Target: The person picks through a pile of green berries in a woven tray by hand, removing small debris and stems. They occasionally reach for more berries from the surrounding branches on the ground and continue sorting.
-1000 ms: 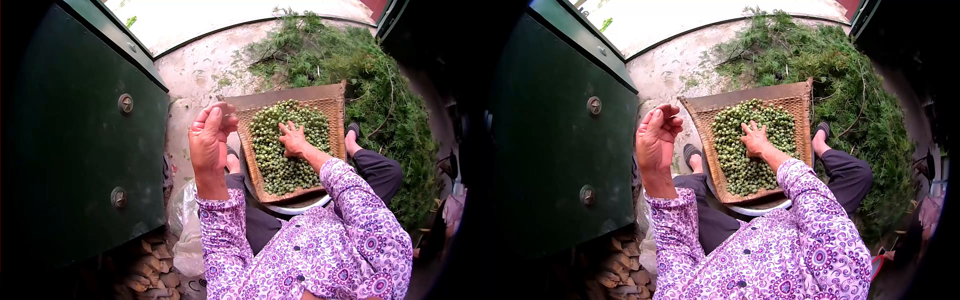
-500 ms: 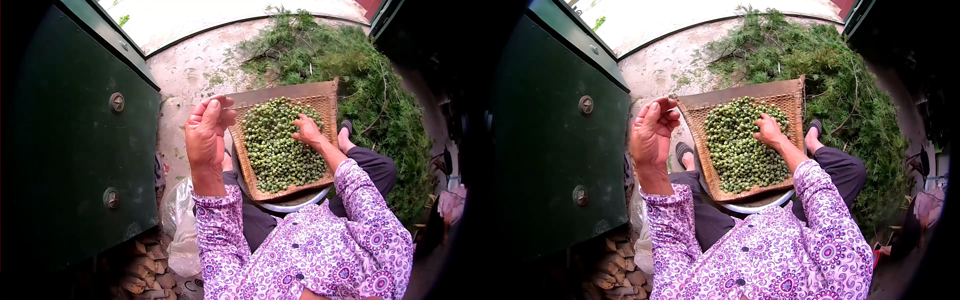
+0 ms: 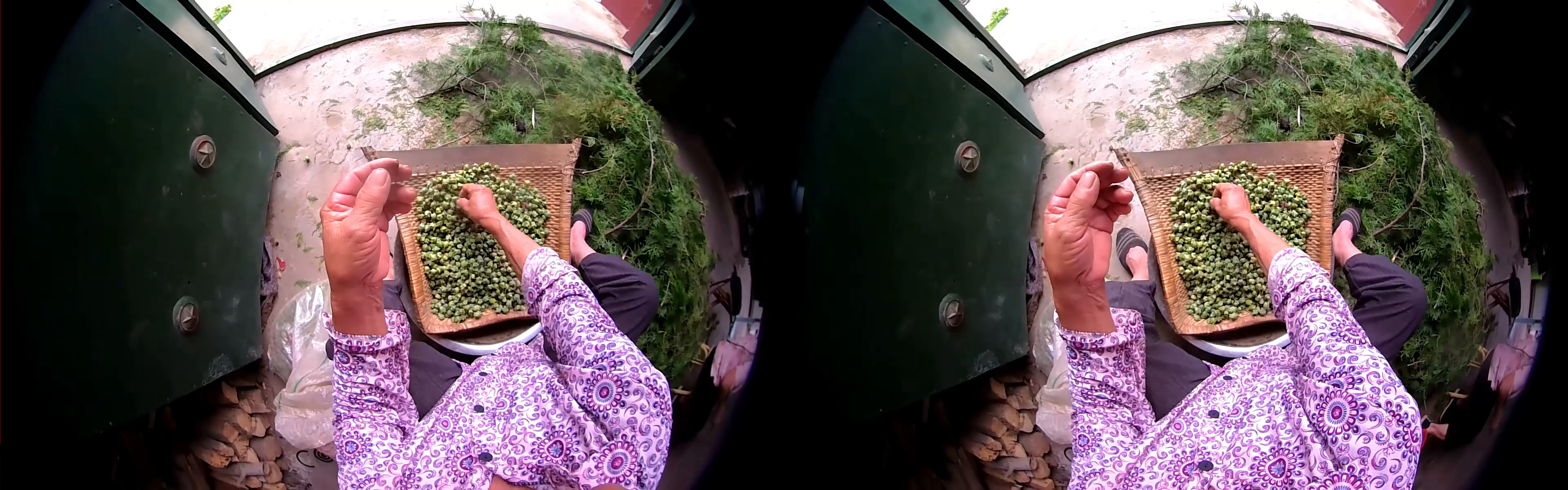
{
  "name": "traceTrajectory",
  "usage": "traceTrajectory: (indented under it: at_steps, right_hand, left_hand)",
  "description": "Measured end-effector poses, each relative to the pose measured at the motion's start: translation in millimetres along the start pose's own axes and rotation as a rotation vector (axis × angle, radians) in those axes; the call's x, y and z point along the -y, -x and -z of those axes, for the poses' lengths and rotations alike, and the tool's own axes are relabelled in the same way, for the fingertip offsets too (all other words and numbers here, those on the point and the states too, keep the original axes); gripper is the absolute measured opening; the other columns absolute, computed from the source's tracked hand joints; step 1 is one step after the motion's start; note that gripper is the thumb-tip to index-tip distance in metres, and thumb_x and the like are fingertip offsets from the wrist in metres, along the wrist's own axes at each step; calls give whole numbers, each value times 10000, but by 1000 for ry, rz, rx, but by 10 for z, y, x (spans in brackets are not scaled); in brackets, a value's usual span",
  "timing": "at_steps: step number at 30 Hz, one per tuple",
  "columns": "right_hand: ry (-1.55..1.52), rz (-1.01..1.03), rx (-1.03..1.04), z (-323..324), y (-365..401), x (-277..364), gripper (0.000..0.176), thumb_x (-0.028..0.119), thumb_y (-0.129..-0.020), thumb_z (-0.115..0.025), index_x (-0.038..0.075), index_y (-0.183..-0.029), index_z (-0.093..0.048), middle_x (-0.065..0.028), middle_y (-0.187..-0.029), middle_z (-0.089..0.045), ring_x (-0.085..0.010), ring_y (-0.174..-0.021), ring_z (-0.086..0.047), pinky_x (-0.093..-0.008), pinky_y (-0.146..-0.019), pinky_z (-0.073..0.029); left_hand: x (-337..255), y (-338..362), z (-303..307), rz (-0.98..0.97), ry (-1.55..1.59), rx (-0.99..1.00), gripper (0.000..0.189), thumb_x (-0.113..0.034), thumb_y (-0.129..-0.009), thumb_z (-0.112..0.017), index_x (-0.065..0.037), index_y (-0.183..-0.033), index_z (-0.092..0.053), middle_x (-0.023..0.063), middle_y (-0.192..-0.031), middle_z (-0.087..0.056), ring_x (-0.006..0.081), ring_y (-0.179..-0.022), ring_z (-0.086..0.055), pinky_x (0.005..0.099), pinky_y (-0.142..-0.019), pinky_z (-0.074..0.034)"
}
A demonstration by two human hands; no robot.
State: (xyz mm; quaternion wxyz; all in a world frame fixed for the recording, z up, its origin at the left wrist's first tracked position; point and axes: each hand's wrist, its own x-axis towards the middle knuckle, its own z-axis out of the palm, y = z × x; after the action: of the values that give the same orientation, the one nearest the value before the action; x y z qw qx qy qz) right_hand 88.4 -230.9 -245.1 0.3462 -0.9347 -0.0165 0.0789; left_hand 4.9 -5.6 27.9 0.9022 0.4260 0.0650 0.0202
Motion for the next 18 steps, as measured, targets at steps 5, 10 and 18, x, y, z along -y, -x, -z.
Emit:
traceTrajectory:
  at_steps: [5, 10, 18]
  right_hand:
    - [-648, -159, 189, 785, 380, 553, 84, 102, -760, -600, 27, -785, -572, -32, -646, -602, -80, -533, -573, -202, -456, -453]
    - [-780, 115, 293, 1589, 903, 1227, 71, 96, -804, -582, 28, -807, -563, -7, -646, -589, -48, -577, -550, -171, -499, -437]
    - [-641, 220, 205, 2023, 1345, 1320, 64, 64, -826, -579, 7, -846, -555, 6, -698, -575, -37, -606, -541, -179, -535, -459]
  left_hand:
    - [171, 47, -139, -150, -464, 1, 161, -93, -841, -570, 29, -943, -592, 80, -848, -622, 92, -694, -567, 211, -659, -449]
    - [701, 24, -267, -330, -935, 230, 291, -138, -760, -608, 20, -1002, -580, 185, -964, -580, 279, -868, -579, 326, -738, -463]
    - [960, 119, -449, 98, -634, 462, 155, -114, -811, -607, 6, -907, -593, 20, -767, -606, 62, -640, -549, 190, -569, -460]
